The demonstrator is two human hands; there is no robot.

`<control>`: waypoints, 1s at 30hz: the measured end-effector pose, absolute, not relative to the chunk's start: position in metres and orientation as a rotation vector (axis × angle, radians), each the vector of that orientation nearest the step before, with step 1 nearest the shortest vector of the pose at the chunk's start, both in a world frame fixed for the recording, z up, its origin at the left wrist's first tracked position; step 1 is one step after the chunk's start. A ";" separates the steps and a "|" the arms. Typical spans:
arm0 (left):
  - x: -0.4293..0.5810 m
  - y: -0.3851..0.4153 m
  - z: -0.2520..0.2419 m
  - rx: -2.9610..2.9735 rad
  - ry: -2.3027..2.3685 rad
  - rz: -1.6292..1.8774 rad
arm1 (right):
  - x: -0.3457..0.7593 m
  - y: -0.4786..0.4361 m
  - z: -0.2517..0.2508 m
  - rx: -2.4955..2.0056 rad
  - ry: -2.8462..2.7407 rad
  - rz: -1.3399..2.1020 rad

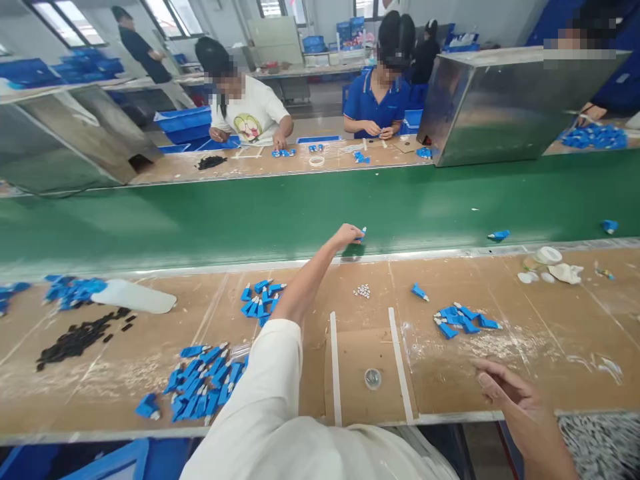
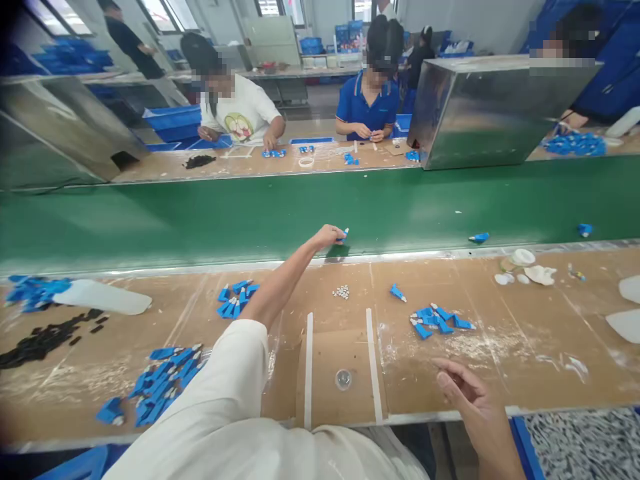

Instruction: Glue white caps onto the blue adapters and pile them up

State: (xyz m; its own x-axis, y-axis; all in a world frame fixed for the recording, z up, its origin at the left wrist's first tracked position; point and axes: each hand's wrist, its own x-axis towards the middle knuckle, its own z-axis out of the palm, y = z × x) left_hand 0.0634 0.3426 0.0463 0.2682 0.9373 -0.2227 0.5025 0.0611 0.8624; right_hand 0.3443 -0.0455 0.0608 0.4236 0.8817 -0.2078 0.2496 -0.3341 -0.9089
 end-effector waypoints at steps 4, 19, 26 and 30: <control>0.044 0.307 0.063 1.459 1.138 0.692 | 0.337 -0.045 0.057 -1.693 -1.050 1.016; 0.023 0.077 0.095 0.830 0.807 1.114 | 0.288 0.000 0.030 -1.326 -1.615 1.209; 0.019 0.033 0.066 0.483 0.796 1.269 | 0.249 0.012 -0.014 -1.259 -1.636 1.309; 0.015 0.023 0.053 0.385 0.809 1.281 | 0.230 0.023 -0.023 -1.187 -1.694 1.292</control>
